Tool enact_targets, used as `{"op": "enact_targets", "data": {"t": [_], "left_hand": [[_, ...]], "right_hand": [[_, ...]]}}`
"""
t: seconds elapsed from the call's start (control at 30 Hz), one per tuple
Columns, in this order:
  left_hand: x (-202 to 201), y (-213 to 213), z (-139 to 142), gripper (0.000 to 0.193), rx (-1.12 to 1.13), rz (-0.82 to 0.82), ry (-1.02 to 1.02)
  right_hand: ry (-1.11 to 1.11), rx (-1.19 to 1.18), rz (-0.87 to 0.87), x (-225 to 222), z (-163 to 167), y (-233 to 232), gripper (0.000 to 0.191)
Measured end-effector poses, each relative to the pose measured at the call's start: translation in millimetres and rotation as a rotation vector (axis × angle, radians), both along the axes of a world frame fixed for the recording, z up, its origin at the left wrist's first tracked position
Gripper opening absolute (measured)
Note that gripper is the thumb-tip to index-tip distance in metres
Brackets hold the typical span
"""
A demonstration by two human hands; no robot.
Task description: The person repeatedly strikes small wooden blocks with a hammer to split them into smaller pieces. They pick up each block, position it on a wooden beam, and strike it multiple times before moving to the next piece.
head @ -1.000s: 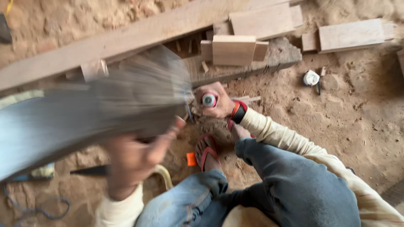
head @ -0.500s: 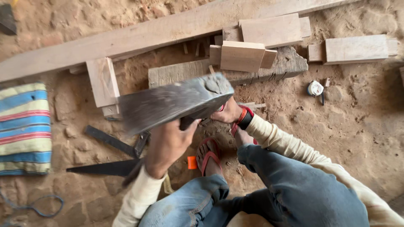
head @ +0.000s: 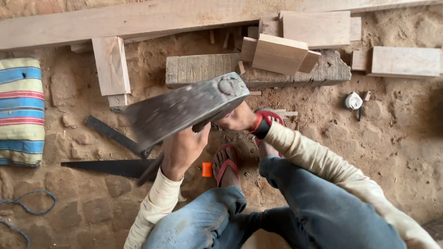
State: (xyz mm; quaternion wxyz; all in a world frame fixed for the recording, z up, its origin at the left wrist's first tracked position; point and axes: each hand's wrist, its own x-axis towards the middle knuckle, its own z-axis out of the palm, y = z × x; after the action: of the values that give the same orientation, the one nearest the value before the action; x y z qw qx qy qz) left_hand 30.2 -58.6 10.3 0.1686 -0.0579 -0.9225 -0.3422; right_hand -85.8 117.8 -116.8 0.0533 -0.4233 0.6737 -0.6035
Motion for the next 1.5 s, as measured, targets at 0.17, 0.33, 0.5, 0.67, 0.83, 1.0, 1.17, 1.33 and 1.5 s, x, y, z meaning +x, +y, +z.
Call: {"op": "enact_targets", "data": {"t": [0.17, 0.33, 0.5, 0.67, 0.83, 1.0, 1.17, 1.33, 1.5], "left_hand": [[10, -4, -48, 0.025, 0.264, -0.129, 0.115], [16, -3, -88, 0.016, -0.531, 0.22, 0.242], [14, -4, -89, 0.018, 0.292, 0.075, -0.001], [5, -4, -79, 0.033, 0.325, -0.107, 0.17], [6, -3, -69, 0.036, -0.22, -0.128, 0.325], [4, -1, -62, 0.037, -0.295, -0.081, 0.386], [3, 2, -55, 0.025, 0.148, -0.11, 0.242], [-2, 6, -46, 0.014, 0.447, -0.047, 0.174], [-6, 5, -40, 0.013, 0.46, 0.007, 0.162]], "right_hand": [[-0.402, -0.467, -0.445, -32, 41, -1, 0.025], [0.28, 0.028, -0.341, -62, 78, 44, 0.026], [0.465, 1.155, 0.049, -37, 31, 39, 0.054], [0.462, 1.237, 0.112, -39, -53, 59, 0.04], [0.616, 1.245, -0.084, -40, -80, 78, 0.046], [0.448, 1.393, -0.072, -30, -72, 71, 0.122], [0.466, 1.359, -0.056, -33, -72, 72, 0.132], [0.435, 1.443, -0.032, -41, -70, 73, 0.118], [0.237, 1.339, 0.079, -62, -59, 80, 0.121]]}}
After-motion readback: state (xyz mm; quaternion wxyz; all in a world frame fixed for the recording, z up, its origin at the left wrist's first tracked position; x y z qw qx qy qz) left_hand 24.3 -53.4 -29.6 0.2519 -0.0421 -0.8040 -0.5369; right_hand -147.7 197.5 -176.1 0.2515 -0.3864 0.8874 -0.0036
